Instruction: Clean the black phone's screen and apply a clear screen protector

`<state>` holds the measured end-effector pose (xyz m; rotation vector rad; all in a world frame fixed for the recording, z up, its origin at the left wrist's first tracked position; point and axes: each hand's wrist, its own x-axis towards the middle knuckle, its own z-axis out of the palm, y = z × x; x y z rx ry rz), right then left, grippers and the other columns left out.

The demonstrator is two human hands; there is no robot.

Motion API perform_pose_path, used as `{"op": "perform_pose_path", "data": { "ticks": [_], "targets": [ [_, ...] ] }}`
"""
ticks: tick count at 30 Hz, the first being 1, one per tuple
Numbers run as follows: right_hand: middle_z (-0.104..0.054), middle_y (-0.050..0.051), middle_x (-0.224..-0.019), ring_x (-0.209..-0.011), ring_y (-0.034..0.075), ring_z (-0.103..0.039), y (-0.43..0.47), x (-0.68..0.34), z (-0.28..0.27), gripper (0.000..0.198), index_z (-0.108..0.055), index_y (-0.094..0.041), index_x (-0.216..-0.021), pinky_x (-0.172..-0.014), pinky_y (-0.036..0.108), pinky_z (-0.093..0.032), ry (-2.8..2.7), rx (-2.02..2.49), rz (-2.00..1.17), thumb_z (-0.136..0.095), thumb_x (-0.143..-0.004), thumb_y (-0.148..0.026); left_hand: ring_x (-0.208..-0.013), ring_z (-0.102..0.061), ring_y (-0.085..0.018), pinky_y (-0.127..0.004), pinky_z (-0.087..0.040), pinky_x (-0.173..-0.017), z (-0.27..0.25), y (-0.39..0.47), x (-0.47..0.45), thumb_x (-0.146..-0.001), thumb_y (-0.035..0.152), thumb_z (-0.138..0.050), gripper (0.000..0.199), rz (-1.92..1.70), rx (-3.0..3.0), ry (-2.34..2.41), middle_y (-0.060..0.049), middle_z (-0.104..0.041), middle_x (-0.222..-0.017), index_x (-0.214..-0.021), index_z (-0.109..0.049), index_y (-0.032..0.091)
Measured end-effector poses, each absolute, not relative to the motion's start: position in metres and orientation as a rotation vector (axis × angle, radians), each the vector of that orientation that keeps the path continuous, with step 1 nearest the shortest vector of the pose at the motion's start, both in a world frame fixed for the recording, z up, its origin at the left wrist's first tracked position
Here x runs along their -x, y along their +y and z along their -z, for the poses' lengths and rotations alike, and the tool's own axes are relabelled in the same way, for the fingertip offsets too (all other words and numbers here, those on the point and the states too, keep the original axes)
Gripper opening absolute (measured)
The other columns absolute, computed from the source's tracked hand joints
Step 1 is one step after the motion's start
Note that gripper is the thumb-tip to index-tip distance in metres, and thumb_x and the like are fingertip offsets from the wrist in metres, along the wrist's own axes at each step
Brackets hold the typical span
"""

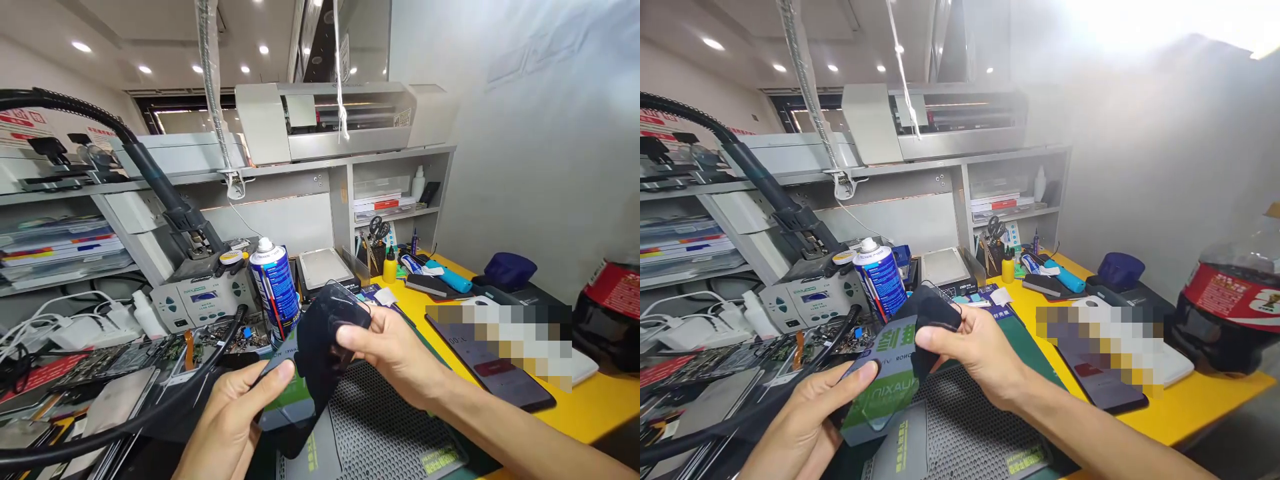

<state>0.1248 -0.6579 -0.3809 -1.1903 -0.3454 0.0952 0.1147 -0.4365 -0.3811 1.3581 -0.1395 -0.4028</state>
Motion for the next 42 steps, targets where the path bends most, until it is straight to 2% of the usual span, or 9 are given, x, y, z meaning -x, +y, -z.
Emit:
{"op": "perform_pose_path", "data": {
  "ticks": [5, 9, 13, 17, 21, 26, 34, 39, 42],
  "targets": [
    [-0.071, 0.004, -0.083, -0.073, 0.016, -0.061, -0.65, -0.124, 0.388, 0.031, -0.073, -0.014, -0.091, -0.073, 0.031, -0.051, -0.248, 1.262, 0.008, -0.085, -0.079, -0.041, -0.095, -0.072, -0.029, -0.036, -0.056, -0.088, 0.383, -0.444, -0.112, -0.083, 0.043, -0.077, 0.031, 0.422, -1.311, -0.141, -0.009, -0.079, -0.106, -0.102, -0.083, 0.019],
    [-0.071, 0.007, -0.077, -0.067, 0.017, -0.063, -0.656, -0.126, 0.387, 0.038, -0.073, -0.011, -0.081, -0.067, 0.031, -0.052, -0.218, 1.284, -0.023, -0.081, -0.081, -0.049, -0.102, -0.07, -0.03, -0.036, -0.055, -0.094, 0.385, -0.444, -0.114, -0.083, 0.043, -0.078, 0.033, 0.403, -1.331, -0.09, -0.009, -0.078, -0.11, -0.106, -0.082, 0.019],
    [-0.074, 0.008, -0.082, -0.07, 0.018, -0.066, -0.659, -0.127, 0.384, 0.037, -0.072, -0.011, -0.085, -0.069, 0.031, -0.054, -0.195, 1.226, -0.039, -0.085, -0.077, -0.045, -0.107, -0.069, -0.034, -0.04, -0.055, -0.096, 0.385, -0.443, -0.114, -0.079, 0.046, -0.08, 0.037, 0.393, -1.302, -0.062, -0.009, -0.078, -0.112, -0.105, -0.082, 0.02],
    [-0.07, 0.002, -0.075, -0.068, 0.017, -0.066, -0.66, -0.126, 0.384, 0.038, -0.066, -0.016, -0.085, -0.069, 0.031, -0.055, -0.173, 1.191, 0.009, -0.092, -0.067, -0.038, -0.109, -0.067, -0.035, -0.04, -0.056, -0.094, 0.386, -0.442, -0.114, -0.077, 0.047, -0.081, 0.04, 0.36, -1.298, -0.036, -0.009, -0.078, -0.112, -0.108, -0.081, 0.021],
    [-0.055, -0.007, -0.055, -0.057, 0.015, -0.064, -0.661, -0.125, 0.385, 0.042, -0.055, -0.02, -0.072, -0.065, 0.029, -0.053, -0.115, 1.223, 0.069, -0.092, -0.068, -0.039, -0.103, -0.068, -0.034, -0.04, -0.057, -0.09, 0.387, -0.44, -0.115, -0.075, 0.048, -0.082, 0.037, 0.337, -1.364, -0.055, -0.009, -0.078, -0.106, -0.1, -0.083, 0.02],
    [-0.07, 0.004, -0.071, -0.06, 0.017, -0.066, -0.666, -0.125, 0.381, 0.042, -0.057, -0.018, -0.071, -0.065, 0.03, -0.051, -0.096, 1.244, -0.004, -0.085, -0.074, -0.049, -0.098, -0.068, -0.03, -0.037, -0.057, -0.091, 0.388, -0.441, -0.117, -0.071, 0.045, -0.086, 0.031, 0.286, -1.382, -0.041, -0.007, -0.079, -0.101, -0.09, -0.083, 0.021],
    [-0.069, 0.008, -0.077, -0.068, 0.018, -0.066, -0.667, -0.128, 0.382, 0.045, -0.065, -0.013, -0.077, -0.073, 0.034, -0.053, -0.203, 1.276, 0.015, -0.069, -0.088, -0.057, -0.113, -0.065, -0.03, -0.037, -0.052, -0.101, 0.386, -0.44, -0.118, -0.079, 0.04, -0.081, 0.028, 0.317, -1.315, -0.042, -0.007, -0.077, -0.114, -0.097, -0.082, 0.019],
    [-0.068, 0.0, -0.079, -0.066, 0.012, -0.061, -0.657, -0.124, 0.388, 0.042, -0.063, -0.017, -0.096, -0.067, 0.028, -0.051, -0.218, 1.23, 0.015, -0.09, -0.071, -0.036, -0.11, -0.067, -0.032, -0.04, -0.056, -0.096, 0.384, -0.445, -0.117, -0.08, 0.04, -0.08, 0.029, 0.333, -1.258, -0.062, -0.008, -0.078, -0.112, -0.101, -0.082, 0.02],
    [-0.066, -0.003, -0.072, -0.061, 0.012, -0.061, -0.655, -0.123, 0.388, 0.044, -0.062, -0.017, -0.093, -0.064, 0.028, -0.051, -0.166, 1.267, 0.023, -0.093, -0.066, -0.034, -0.103, -0.07, -0.031, -0.038, -0.057, -0.091, 0.383, -0.449, -0.114, -0.075, 0.039, -0.085, 0.028, 0.31, -1.262, -0.018, -0.007, -0.079, -0.105, -0.097, -0.083, 0.021]
  ]
}}
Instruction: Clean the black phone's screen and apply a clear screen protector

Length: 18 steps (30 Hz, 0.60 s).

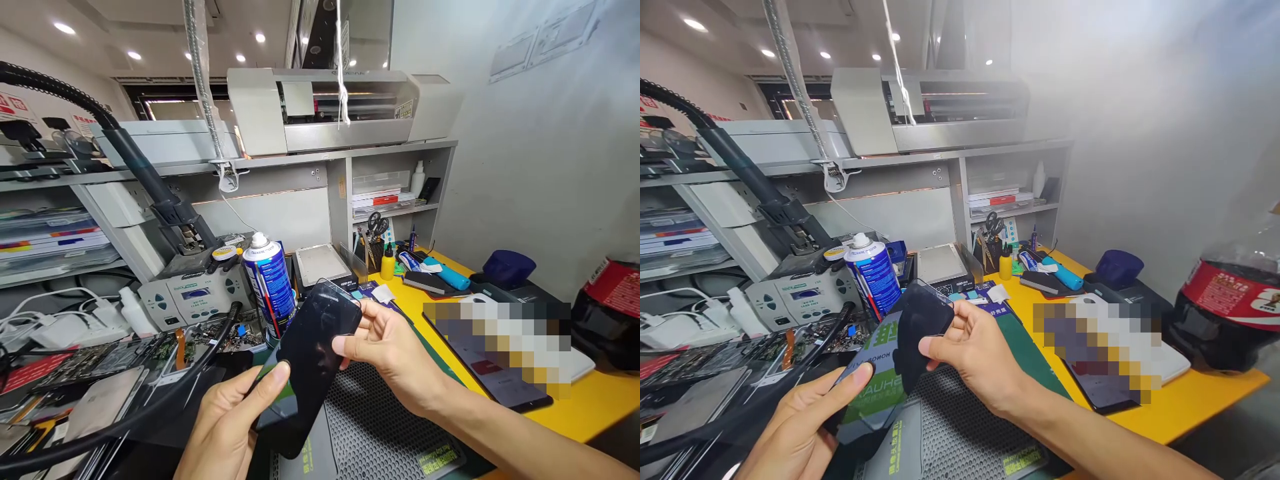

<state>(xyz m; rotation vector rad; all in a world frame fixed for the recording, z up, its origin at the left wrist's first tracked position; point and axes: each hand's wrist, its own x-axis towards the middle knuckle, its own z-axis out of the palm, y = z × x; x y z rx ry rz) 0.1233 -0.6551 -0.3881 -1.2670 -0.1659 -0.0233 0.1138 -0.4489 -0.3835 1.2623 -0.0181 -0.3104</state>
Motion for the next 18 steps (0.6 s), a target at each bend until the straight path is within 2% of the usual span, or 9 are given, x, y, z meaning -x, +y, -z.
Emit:
{"op": "perform_pose_path", "data": {
  "ticks": [4, 6, 11, 15, 18],
  "targets": [
    [-0.064, -0.002, -0.069, -0.061, 0.017, -0.067, -0.659, -0.125, 0.385, 0.041, -0.059, -0.017, -0.081, -0.067, 0.032, -0.052, -0.11, 1.28, -0.026, -0.091, -0.067, -0.04, -0.087, -0.072, -0.026, -0.033, -0.058, -0.08, 0.382, -0.452, -0.111, -0.069, 0.036, -0.089, 0.019, 0.238, -1.267, 0.024, -0.004, -0.08, -0.093, -0.083, -0.083, 0.023],
    [-0.063, -0.002, -0.066, -0.059, 0.018, -0.069, -0.662, -0.126, 0.383, 0.042, -0.055, -0.018, -0.074, -0.066, 0.033, -0.052, -0.103, 1.272, -0.049, -0.09, -0.068, -0.041, -0.087, -0.072, -0.026, -0.033, -0.058, -0.079, 0.382, -0.451, -0.112, -0.068, 0.036, -0.09, 0.019, 0.22, -1.274, 0.026, -0.004, -0.08, -0.091, -0.08, -0.082, 0.024],
    [-0.058, -0.003, -0.06, -0.058, 0.018, -0.07, -0.668, -0.127, 0.381, 0.05, -0.046, -0.019, -0.06, -0.062, 0.028, -0.052, -0.105, 1.266, -0.049, -0.088, -0.07, -0.044, -0.103, -0.07, -0.032, -0.039, -0.057, -0.091, 0.384, -0.446, -0.115, -0.075, 0.041, -0.085, 0.032, 0.283, -1.328, -0.042, -0.008, -0.079, -0.104, -0.099, -0.083, 0.02],
    [-0.061, -0.002, -0.061, -0.058, 0.017, -0.07, -0.671, -0.127, 0.38, 0.046, -0.052, -0.017, -0.061, -0.064, 0.029, -0.052, -0.127, 1.276, -0.056, -0.085, -0.073, -0.047, -0.104, -0.068, -0.032, -0.038, -0.056, -0.092, 0.385, -0.442, -0.115, -0.079, 0.043, -0.081, 0.035, 0.31, -1.352, -0.082, -0.009, -0.078, -0.108, -0.105, -0.082, 0.02],
    [-0.064, 0.001, -0.065, -0.061, 0.018, -0.068, -0.671, -0.127, 0.38, 0.042, -0.059, -0.016, -0.065, -0.067, 0.032, -0.053, -0.159, 1.279, -0.063, -0.082, -0.078, -0.049, -0.099, -0.068, -0.03, -0.037, -0.055, -0.089, 0.386, -0.44, -0.116, -0.082, 0.044, -0.078, 0.034, 0.315, -1.379, -0.095, -0.009, -0.079, -0.103, -0.104, -0.082, 0.018]
  ]
}}
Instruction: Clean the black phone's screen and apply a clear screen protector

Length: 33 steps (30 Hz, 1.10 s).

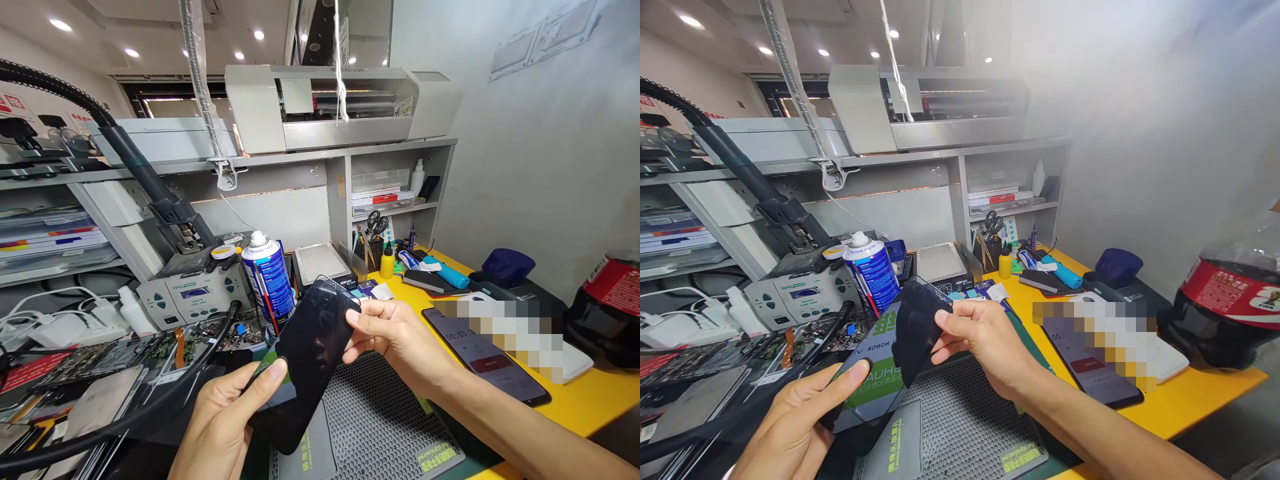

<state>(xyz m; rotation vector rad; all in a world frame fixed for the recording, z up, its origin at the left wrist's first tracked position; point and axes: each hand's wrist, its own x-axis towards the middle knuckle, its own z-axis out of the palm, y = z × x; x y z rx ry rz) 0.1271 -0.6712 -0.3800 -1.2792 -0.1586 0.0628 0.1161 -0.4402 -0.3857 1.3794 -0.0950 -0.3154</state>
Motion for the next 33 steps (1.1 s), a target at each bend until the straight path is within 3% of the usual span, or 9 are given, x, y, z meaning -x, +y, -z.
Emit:
{"op": "perform_pose_path", "data": {
  "ticks": [5, 8, 11, 17, 21, 27, 30, 33],
  "targets": [
    [-0.068, 0.006, -0.078, -0.073, 0.018, -0.065, -0.667, -0.128, 0.382, 0.04, -0.068, -0.014, -0.076, -0.075, 0.035, -0.054, -0.244, 1.24, -0.063, -0.074, -0.086, -0.052, -0.099, -0.068, -0.029, -0.036, -0.054, -0.09, 0.386, -0.439, -0.117, -0.083, 0.043, -0.078, 0.032, 0.317, -1.342, -0.056, -0.009, -0.078, -0.103, -0.101, -0.082, 0.017],
    [-0.068, 0.003, -0.082, -0.073, 0.017, -0.064, -0.658, -0.125, 0.386, 0.031, -0.069, -0.016, -0.088, -0.072, 0.032, -0.054, -0.257, 1.205, -0.103, -0.086, -0.076, -0.039, -0.095, -0.069, -0.025, -0.034, -0.054, -0.088, 0.388, -0.441, -0.116, -0.083, 0.038, -0.08, 0.021, 0.307, -1.278, -0.049, -0.006, -0.078, -0.101, -0.094, -0.082, 0.02],
    [-0.071, 0.003, -0.088, -0.077, 0.017, -0.065, -0.646, -0.121, 0.391, 0.038, -0.069, -0.017, -0.095, -0.072, 0.029, -0.053, -0.251, 1.196, -0.153, -0.091, -0.067, -0.03, -0.09, -0.068, -0.021, -0.03, -0.054, -0.083, 0.391, -0.444, -0.114, -0.083, 0.034, -0.08, 0.012, 0.289, -1.246, -0.065, -0.002, -0.078, -0.095, -0.087, -0.081, 0.023],
    [-0.076, 0.007, -0.103, -0.094, 0.021, -0.068, -0.638, -0.12, 0.392, 0.036, -0.071, -0.017, -0.098, -0.09, 0.035, -0.052, -0.199, 1.179, -0.092, -0.089, -0.067, -0.024, -0.081, -0.063, -0.017, -0.026, -0.052, -0.077, 0.393, -0.446, -0.112, -0.084, 0.035, -0.079, 0.014, 0.275, -1.3, -0.052, 0.001, -0.073, -0.081, -0.081, -0.08, 0.022],
    [-0.075, 0.006, -0.096, -0.085, 0.019, -0.066, -0.645, -0.123, 0.39, 0.03, -0.072, -0.016, -0.093, -0.083, 0.032, -0.051, -0.198, 1.21, -0.102, -0.087, -0.069, -0.025, -0.081, -0.059, -0.018, -0.027, -0.051, -0.077, 0.392, -0.447, -0.11, -0.083, 0.038, -0.08, 0.02, 0.273, -1.33, -0.057, 0.0, -0.072, -0.08, -0.074, -0.078, 0.02],
    [-0.068, 0.0, -0.076, -0.07, 0.014, -0.058, -0.654, -0.127, 0.388, 0.024, -0.069, -0.016, -0.079, -0.072, 0.028, -0.044, -0.184, 1.242, -0.137, -0.087, -0.071, -0.03, -0.097, -0.062, -0.025, -0.031, -0.049, -0.087, 0.389, -0.446, -0.112, -0.088, 0.045, -0.072, 0.031, 0.32, -1.435, -0.13, -0.008, -0.076, -0.1, -0.093, -0.081, 0.016],
    [-0.058, -0.004, -0.064, -0.063, 0.011, -0.05, -0.659, -0.129, 0.391, 0.035, -0.058, -0.017, -0.063, -0.066, 0.027, -0.038, -0.154, 1.29, -0.095, -0.088, -0.071, -0.034, -0.091, -0.062, -0.024, -0.032, -0.048, -0.087, 0.39, -0.445, -0.115, -0.089, 0.047, -0.07, 0.033, 0.316, -1.45, -0.153, -0.008, -0.076, -0.096, -0.085, -0.08, 0.015],
    [-0.06, -0.002, -0.067, -0.068, 0.014, -0.053, -0.664, -0.131, 0.393, 0.037, -0.058, -0.017, -0.063, -0.07, 0.03, -0.039, -0.149, 1.366, -0.078, -0.085, -0.074, -0.041, -0.094, -0.062, -0.024, -0.033, -0.048, -0.088, 0.391, -0.443, -0.115, -0.089, 0.046, -0.071, 0.032, 0.305, -1.426, -0.162, -0.008, -0.076, -0.094, -0.088, -0.08, 0.016]
  ]
}}
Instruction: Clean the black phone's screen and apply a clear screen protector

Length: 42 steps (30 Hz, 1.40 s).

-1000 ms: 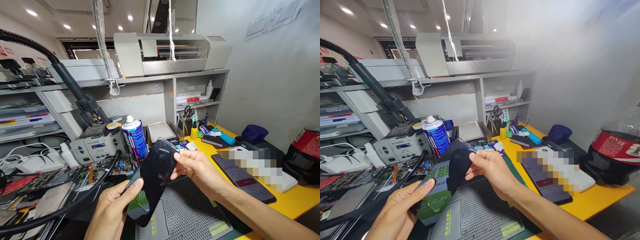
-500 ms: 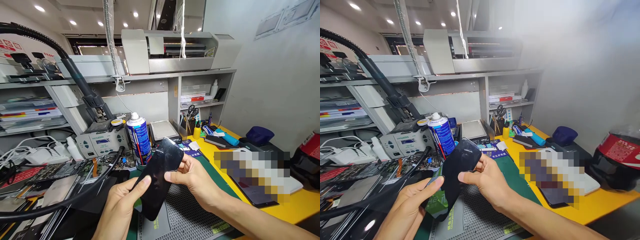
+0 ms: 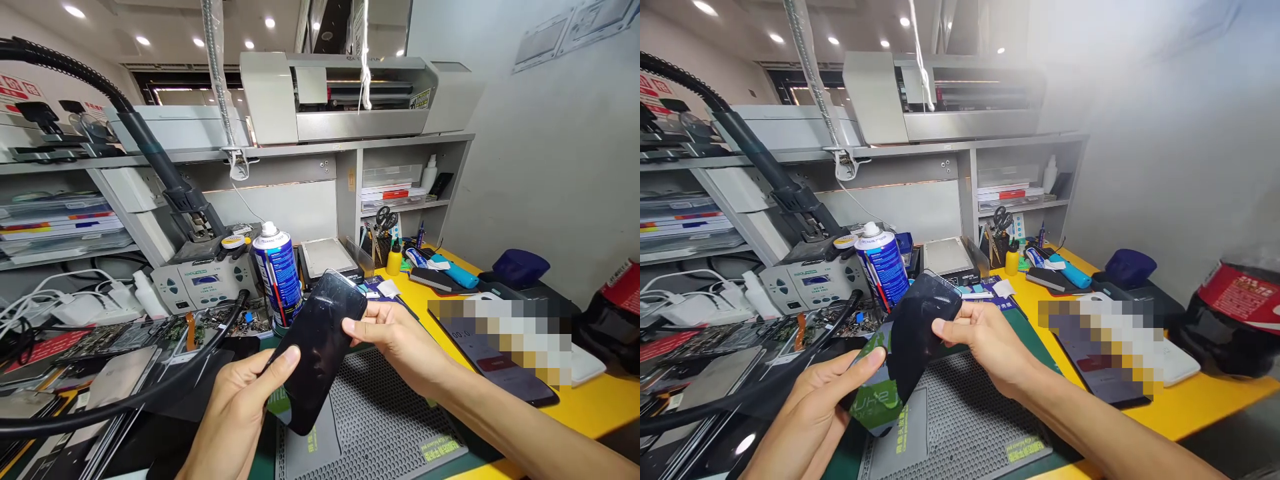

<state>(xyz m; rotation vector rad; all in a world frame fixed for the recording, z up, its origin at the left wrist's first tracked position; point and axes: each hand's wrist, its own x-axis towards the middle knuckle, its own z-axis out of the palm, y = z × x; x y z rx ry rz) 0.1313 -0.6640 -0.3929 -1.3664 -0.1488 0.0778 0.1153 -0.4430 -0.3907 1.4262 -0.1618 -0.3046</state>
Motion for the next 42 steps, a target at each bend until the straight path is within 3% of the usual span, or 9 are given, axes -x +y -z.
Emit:
{"op": "perform_pose_path", "data": {
  "ticks": [3, 7, 11, 17, 22, 29, 36, 42],
  "targets": [
    [-0.066, 0.002, -0.071, -0.074, 0.018, -0.059, -0.668, -0.132, 0.393, 0.038, -0.063, -0.017, -0.064, -0.077, 0.034, -0.043, -0.16, 1.416, -0.087, -0.082, -0.077, -0.048, -0.099, -0.063, -0.026, -0.036, -0.047, -0.093, 0.391, -0.441, -0.114, -0.089, 0.046, -0.071, 0.031, 0.325, -1.389, -0.157, -0.009, -0.076, -0.097, -0.089, -0.081, 0.017],
    [-0.069, 0.003, -0.07, -0.071, 0.017, -0.061, -0.672, -0.134, 0.39, 0.041, -0.068, -0.018, -0.062, -0.076, 0.032, -0.044, -0.184, 1.431, -0.103, -0.079, -0.081, -0.053, -0.087, -0.062, -0.023, -0.036, -0.048, -0.087, 0.391, -0.439, -0.115, -0.087, 0.046, -0.073, 0.032, 0.325, -1.373, -0.163, -0.008, -0.074, -0.087, -0.075, -0.078, 0.017],
    [-0.072, 0.005, -0.075, -0.075, 0.018, -0.065, -0.678, -0.135, 0.385, 0.041, -0.073, -0.018, -0.067, -0.081, 0.033, -0.048, -0.247, 1.43, -0.166, -0.074, -0.086, -0.054, -0.086, -0.06, -0.023, -0.035, -0.048, -0.084, 0.389, -0.437, -0.117, -0.088, 0.046, -0.071, 0.031, 0.327, -1.397, -0.196, -0.008, -0.072, -0.087, -0.083, -0.079, 0.016],
    [-0.072, 0.003, -0.098, -0.092, 0.019, -0.066, -0.676, -0.132, 0.379, 0.032, -0.072, -0.019, -0.099, -0.088, 0.033, -0.05, -0.337, 1.373, -0.173, -0.087, -0.075, -0.033, -0.071, -0.05, -0.017, -0.029, -0.044, -0.068, 0.392, -0.436, -0.116, -0.087, 0.049, -0.07, 0.038, 0.356, -1.461, -0.24, -0.003, -0.059, -0.07, -0.069, -0.069, 0.015],
    [-0.071, -0.002, -0.082, -0.075, 0.014, -0.063, -0.67, -0.133, 0.384, 0.025, -0.068, -0.018, -0.08, -0.074, 0.027, -0.048, -0.224, 1.304, -0.088, -0.089, -0.072, -0.028, -0.068, -0.039, -0.014, -0.026, -0.038, -0.064, 0.399, -0.439, -0.116, -0.087, 0.053, -0.069, 0.043, 0.372, -1.545, -0.267, 0.0, -0.048, -0.069, -0.069, -0.065, 0.015],
    [-0.073, 0.005, -0.08, -0.075, 0.018, -0.063, -0.68, -0.134, 0.384, 0.029, -0.069, -0.015, -0.073, -0.076, 0.032, -0.044, -0.125, 1.374, -0.127, -0.087, -0.074, -0.038, -0.074, -0.047, -0.018, -0.028, -0.042, -0.07, 0.399, -0.438, -0.118, -0.086, 0.055, -0.068, 0.042, 0.378, -1.606, -0.278, -0.003, -0.059, -0.076, -0.075, -0.073, 0.016],
    [-0.067, 0.003, -0.072, -0.072, 0.019, -0.059, -0.686, -0.135, 0.38, 0.036, -0.064, -0.017, -0.066, -0.073, 0.033, -0.043, -0.154, 1.422, -0.116, -0.08, -0.079, -0.047, -0.075, -0.05, -0.017, -0.028, -0.045, -0.072, 0.395, -0.436, -0.119, -0.087, 0.054, -0.068, 0.041, 0.374, -1.599, -0.272, -0.003, -0.061, -0.078, -0.073, -0.073, 0.016],
    [-0.067, -0.002, -0.077, -0.07, 0.014, -0.057, -0.679, -0.133, 0.381, 0.041, -0.064, -0.018, -0.081, -0.069, 0.027, -0.043, -0.143, 1.362, -0.109, -0.095, -0.061, -0.036, -0.073, -0.056, -0.02, -0.031, -0.047, -0.071, 0.393, -0.437, -0.119, -0.082, 0.057, -0.07, 0.043, 0.397, -1.627, -0.272, -0.005, -0.065, -0.076, -0.07, -0.073, 0.016]
  ]
}}
